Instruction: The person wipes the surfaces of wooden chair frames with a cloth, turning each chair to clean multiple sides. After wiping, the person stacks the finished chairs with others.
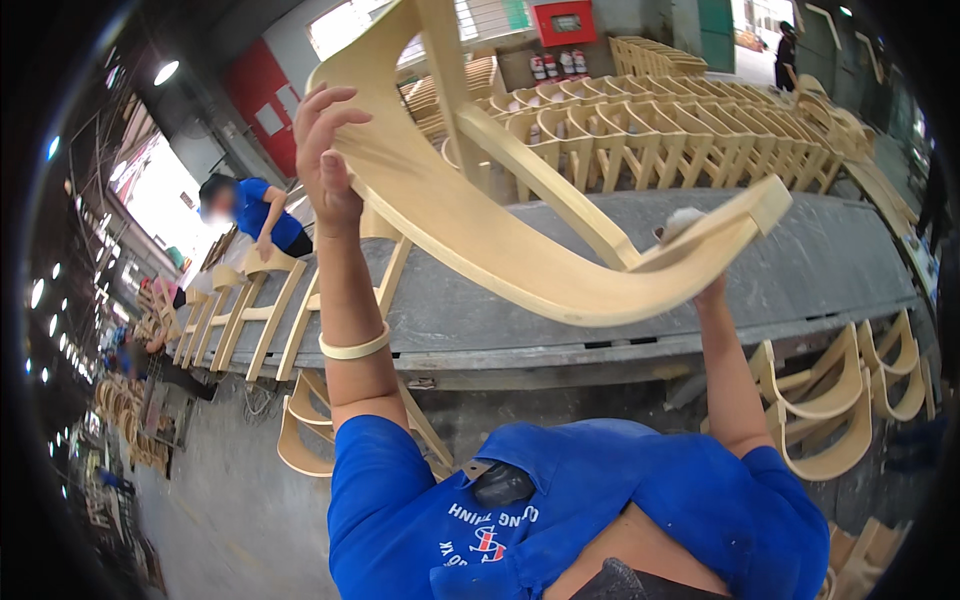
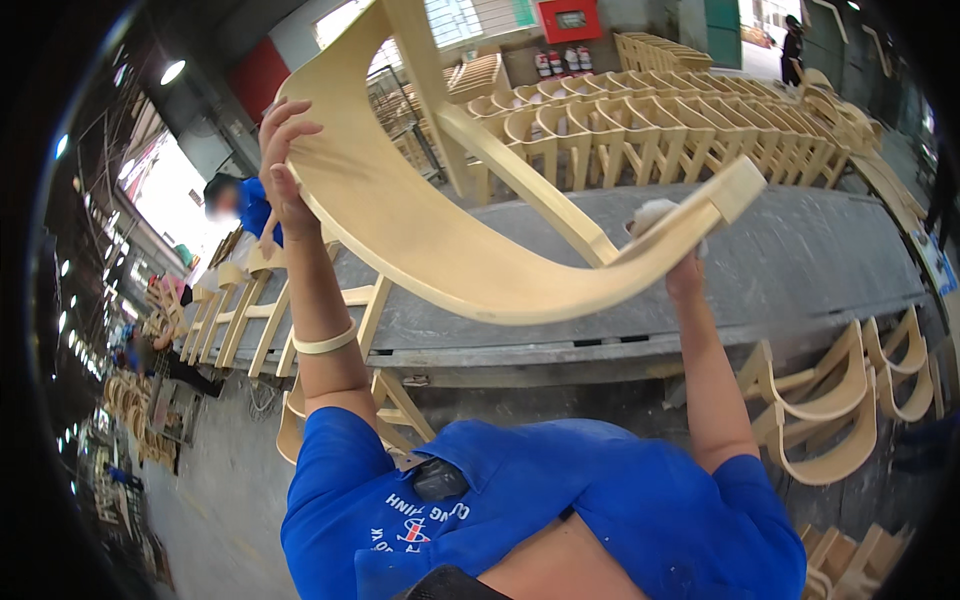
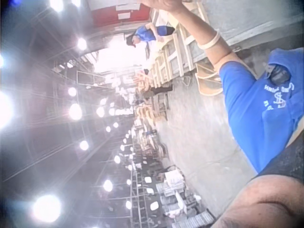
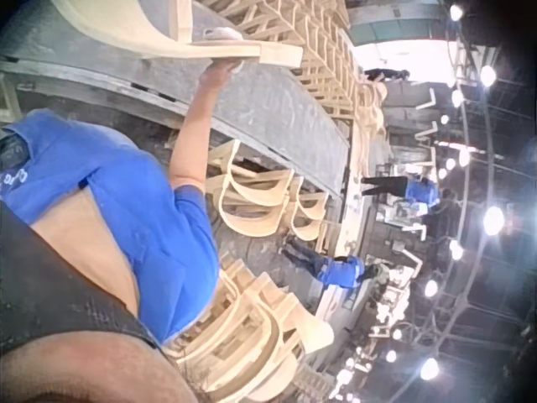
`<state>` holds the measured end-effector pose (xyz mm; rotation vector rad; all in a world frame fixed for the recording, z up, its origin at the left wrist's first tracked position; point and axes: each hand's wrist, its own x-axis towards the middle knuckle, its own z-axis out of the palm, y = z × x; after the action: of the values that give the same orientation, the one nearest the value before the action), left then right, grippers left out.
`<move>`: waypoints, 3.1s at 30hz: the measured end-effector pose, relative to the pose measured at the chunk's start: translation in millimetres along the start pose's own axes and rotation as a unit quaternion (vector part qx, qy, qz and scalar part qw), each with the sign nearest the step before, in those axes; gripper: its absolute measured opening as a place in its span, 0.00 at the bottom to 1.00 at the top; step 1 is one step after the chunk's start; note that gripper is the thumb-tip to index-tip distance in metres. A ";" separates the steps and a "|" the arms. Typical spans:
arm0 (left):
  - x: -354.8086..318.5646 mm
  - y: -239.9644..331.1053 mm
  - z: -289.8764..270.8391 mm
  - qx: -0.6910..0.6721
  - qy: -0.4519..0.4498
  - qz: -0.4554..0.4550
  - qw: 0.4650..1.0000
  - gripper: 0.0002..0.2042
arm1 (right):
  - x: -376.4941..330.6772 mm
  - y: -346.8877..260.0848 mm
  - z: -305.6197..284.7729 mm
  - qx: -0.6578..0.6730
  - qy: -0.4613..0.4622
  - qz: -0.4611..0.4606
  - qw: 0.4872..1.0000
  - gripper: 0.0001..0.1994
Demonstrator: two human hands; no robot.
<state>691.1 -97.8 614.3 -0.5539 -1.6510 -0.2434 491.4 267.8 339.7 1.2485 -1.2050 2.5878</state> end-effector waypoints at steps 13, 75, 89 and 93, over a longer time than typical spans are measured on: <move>11.3 72.3 27.8 0.023 0.027 0.042 0.998 0.32 | -83.8 -138.5 -42.0 -0.260 0.482 -0.022 0.836 0.28; -270.5 38.0 351.7 -0.747 -0.155 -0.554 0.333 0.28 | -34.0 -136.6 275.4 -0.772 0.209 -0.199 0.567 0.17; -272.4 134.3 331.1 -0.805 -0.217 -0.474 0.284 0.27 | -148.6 -163.5 346.2 -0.819 0.147 -0.130 0.540 0.15; -234.1 174.2 291.3 -0.822 -0.263 -0.419 0.281 0.26 | -192.7 -198.0 385.5 -0.825 0.233 -0.101 0.504 0.13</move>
<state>538.3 136.6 311.5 -1.2021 -1.4556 -3.1321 940.5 210.4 481.1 0.0889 -2.0137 0.4616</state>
